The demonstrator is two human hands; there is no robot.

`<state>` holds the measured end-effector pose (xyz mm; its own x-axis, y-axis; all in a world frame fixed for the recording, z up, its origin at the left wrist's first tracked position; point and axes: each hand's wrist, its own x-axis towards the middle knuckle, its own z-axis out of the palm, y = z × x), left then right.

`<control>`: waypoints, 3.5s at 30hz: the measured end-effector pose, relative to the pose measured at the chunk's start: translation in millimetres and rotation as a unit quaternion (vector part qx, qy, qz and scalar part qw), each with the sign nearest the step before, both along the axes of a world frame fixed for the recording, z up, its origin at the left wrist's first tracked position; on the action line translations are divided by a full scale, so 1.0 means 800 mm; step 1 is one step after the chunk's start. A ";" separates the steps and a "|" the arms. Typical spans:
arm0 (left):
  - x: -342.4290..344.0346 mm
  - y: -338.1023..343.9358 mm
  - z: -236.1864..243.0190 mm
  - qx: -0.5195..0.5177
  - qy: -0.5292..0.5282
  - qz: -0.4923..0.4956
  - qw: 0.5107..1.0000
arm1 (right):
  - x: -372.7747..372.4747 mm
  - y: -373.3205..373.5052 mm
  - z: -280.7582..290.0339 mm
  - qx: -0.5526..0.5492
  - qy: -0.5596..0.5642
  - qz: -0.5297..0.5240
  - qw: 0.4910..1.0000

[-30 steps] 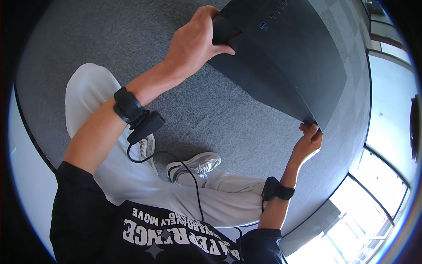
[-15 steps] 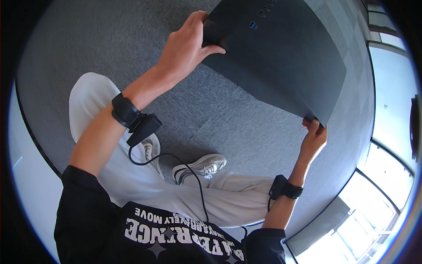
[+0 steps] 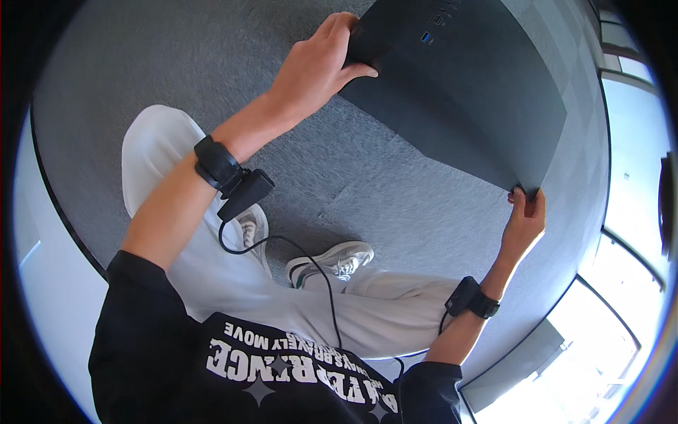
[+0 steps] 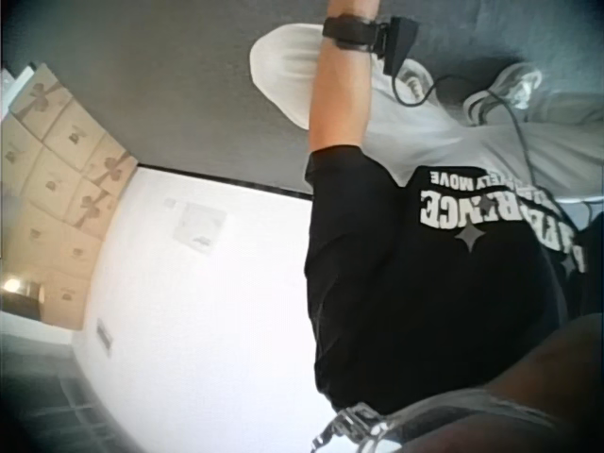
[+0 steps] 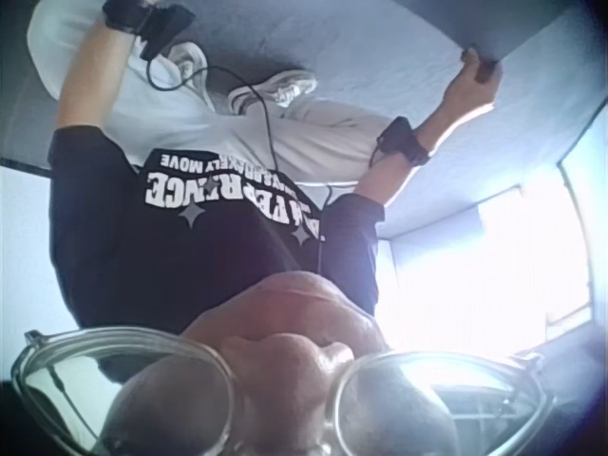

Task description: Opening a computer case and adjusting internal components or cables by hand.

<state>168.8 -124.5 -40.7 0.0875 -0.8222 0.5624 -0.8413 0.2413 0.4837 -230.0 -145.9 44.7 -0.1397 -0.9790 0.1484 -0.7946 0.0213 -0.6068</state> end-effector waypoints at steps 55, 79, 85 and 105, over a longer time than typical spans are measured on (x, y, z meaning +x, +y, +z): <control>-0.102 -0.003 -0.194 0.227 0.869 0.073 0.434 | -0.029 -0.009 -0.015 -0.058 0.151 0.037 0.986; -0.123 0.001 -0.172 0.069 0.900 0.056 0.427 | -0.041 -0.003 -0.025 -0.242 0.258 0.119 0.928; -0.107 0.003 -0.155 0.051 0.933 0.087 0.345 | -0.029 0.002 -0.029 -0.222 0.232 0.104 0.941; -0.067 0.023 -0.112 0.049 0.887 0.044 0.457 | -0.005 0.004 -0.023 -0.185 0.173 0.081 0.964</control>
<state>115.5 -105.8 -130.1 0.3693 -0.7852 -0.4971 0.8913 0.1479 0.4286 -233.8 -142.7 26.1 0.1306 -0.8545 0.5028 -0.9258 -0.2865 -0.2464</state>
